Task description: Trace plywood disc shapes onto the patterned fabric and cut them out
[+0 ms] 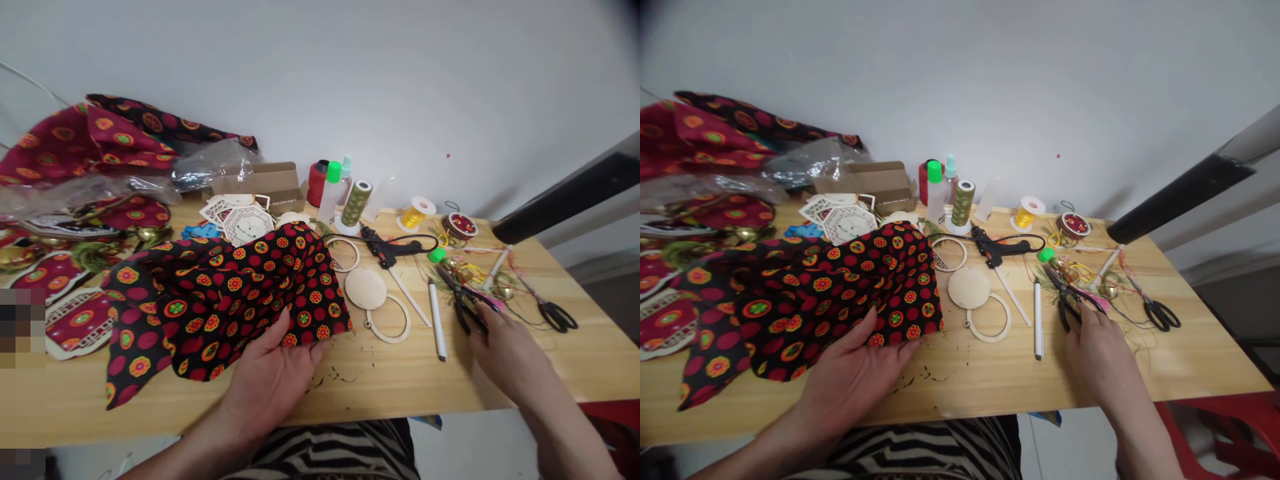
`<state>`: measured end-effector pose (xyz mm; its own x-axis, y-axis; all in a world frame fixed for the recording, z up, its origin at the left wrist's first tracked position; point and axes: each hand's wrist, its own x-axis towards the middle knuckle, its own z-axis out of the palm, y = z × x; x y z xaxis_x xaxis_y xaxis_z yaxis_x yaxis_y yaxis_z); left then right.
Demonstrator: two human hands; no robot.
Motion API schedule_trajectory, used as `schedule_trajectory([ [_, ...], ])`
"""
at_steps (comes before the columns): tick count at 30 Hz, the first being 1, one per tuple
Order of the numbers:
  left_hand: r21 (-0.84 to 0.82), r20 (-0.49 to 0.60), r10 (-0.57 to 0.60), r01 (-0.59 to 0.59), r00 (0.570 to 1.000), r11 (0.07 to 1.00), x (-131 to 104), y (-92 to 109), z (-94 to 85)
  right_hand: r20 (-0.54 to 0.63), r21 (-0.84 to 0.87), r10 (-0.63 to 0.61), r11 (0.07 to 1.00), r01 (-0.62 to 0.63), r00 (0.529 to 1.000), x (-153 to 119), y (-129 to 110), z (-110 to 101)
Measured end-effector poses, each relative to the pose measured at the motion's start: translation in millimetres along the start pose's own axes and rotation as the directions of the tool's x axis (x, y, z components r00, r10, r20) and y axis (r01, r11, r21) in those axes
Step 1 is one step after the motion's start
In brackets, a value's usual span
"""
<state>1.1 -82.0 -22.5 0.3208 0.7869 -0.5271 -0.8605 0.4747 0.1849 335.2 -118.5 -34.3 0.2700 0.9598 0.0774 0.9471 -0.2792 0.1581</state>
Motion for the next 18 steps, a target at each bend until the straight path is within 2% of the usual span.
schedule_trajectory([
  [7, -0.034, -0.007, -0.023, 0.023, 1.000, 0.999, -1.6, 0.4, 1.1, -0.037, -0.043, 0.005, 0.999, -0.007, 0.999, 7.4, 2.1, 3.5],
  [11, -0.017, 0.008, -0.027, 0.027, 1.000, 0.999, -1.2, 0.0, 0.5, -0.006, -0.033, -0.002, 0.999, 0.002, 1.000, 9.9, 2.1, -0.2],
  [15, -0.006, 0.007, -0.020, 0.020, 1.000, 1.000, -0.2, -0.5, 2.2, -0.033, -0.035, -0.055, 0.998, 0.054, 0.998, 11.4, 3.6, -4.8],
  [18, 0.007, 0.002, -0.021, 0.021, 1.000, 1.000, 0.1, -0.4, 2.8, -0.024, -0.060, -0.045, 0.997, 0.044, 0.999, 12.4, 5.8, -7.0],
])
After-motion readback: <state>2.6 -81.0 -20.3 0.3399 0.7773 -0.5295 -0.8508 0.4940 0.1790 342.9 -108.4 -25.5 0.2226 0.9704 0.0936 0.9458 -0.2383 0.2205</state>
